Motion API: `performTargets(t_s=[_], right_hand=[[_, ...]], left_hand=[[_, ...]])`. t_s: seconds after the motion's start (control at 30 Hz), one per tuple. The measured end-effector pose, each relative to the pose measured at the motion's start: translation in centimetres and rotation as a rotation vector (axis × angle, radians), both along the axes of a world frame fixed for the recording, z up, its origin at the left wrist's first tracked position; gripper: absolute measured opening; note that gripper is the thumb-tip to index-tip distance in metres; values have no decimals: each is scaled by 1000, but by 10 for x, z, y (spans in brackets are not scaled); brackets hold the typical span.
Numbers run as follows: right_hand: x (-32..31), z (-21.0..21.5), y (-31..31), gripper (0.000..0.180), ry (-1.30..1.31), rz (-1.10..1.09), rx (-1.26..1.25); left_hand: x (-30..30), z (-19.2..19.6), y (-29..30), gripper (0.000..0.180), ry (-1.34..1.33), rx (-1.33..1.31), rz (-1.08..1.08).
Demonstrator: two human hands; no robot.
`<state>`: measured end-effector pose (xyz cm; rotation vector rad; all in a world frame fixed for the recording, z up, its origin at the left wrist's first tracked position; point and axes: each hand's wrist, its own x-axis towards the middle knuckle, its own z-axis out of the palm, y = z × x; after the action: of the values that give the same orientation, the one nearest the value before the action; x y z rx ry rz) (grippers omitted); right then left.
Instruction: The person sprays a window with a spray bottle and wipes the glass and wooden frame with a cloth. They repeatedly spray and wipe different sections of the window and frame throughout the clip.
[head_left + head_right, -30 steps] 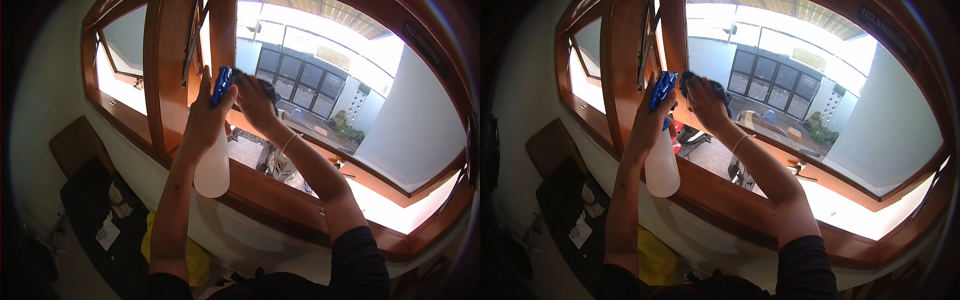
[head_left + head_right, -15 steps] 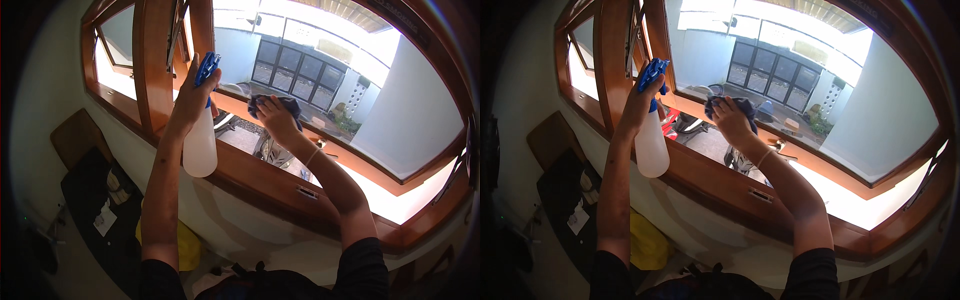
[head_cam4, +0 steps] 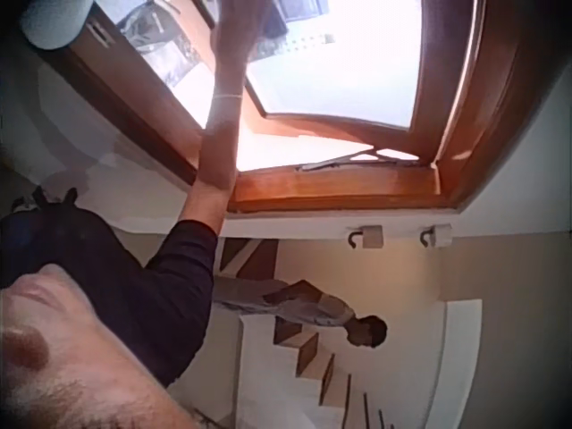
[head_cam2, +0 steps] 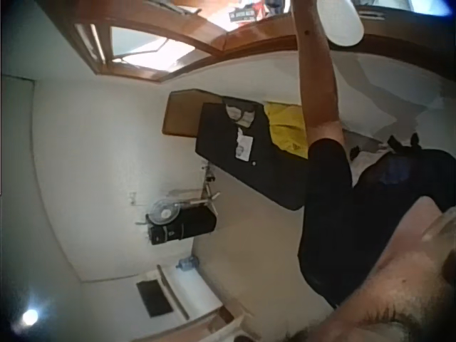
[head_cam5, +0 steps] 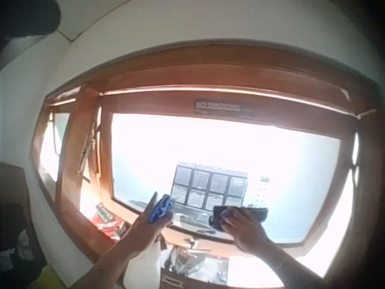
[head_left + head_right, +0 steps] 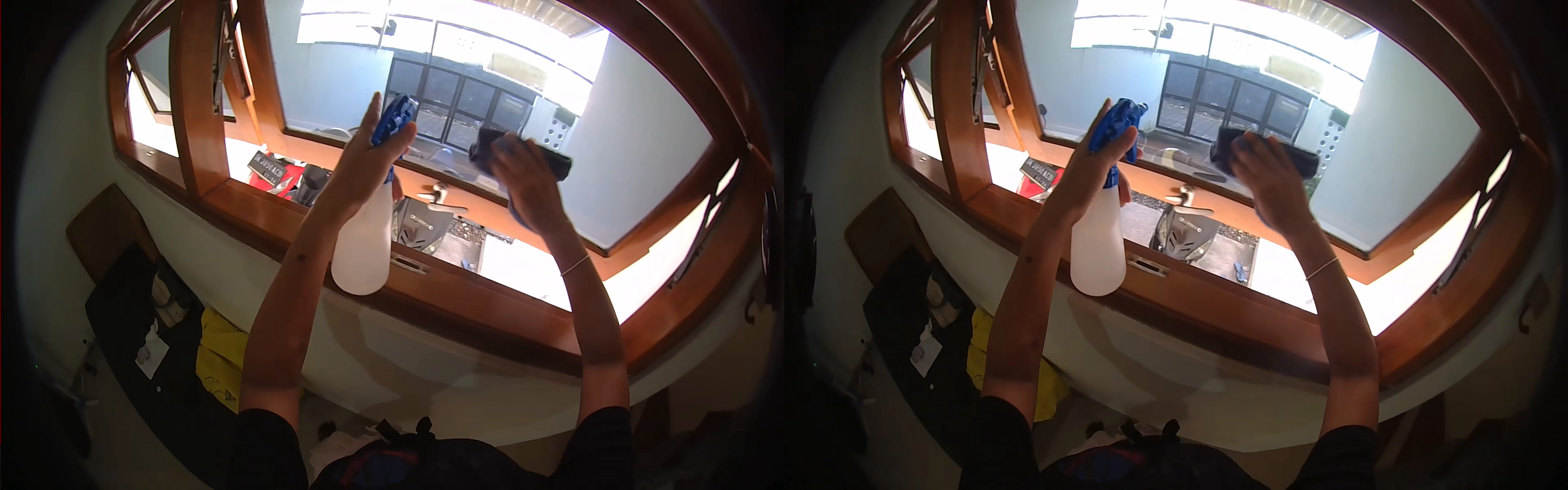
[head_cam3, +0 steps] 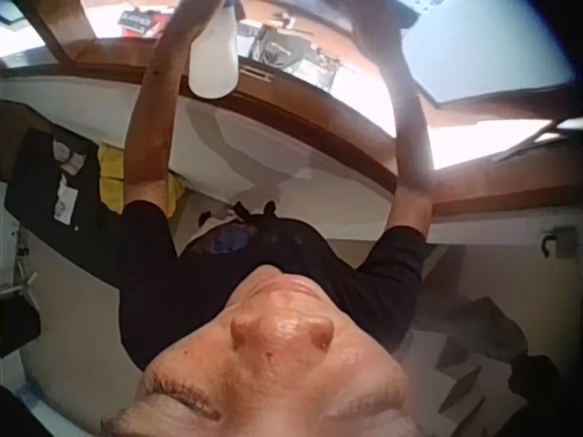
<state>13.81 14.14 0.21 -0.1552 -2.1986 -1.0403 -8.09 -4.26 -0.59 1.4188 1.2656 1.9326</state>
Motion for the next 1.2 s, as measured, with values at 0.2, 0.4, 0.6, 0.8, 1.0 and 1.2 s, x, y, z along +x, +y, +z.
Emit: performTargets(t_s=[0.2,0.4,0.6,0.8,1.0,1.2], right_hand=[[93,120,-12,42,423,-110,369],[133,151,13,35,606,-50,515],[118,59,28,39,503,-106,265],[139,-65,53,31,-12,-186,-126],[154,18,24,37,283,-184,169],[187,138,15,43,562,-251,507]], left_hand=[[76,-4,16,96,8,12,-224],[141,0,32,93,81,19,-332],[148,-6,40,91,65,40,-242],[154,-1,36,92,38,-12,-210],[148,-3,40,89,89,45,-154],[153,0,35,83,66,4,-203]])
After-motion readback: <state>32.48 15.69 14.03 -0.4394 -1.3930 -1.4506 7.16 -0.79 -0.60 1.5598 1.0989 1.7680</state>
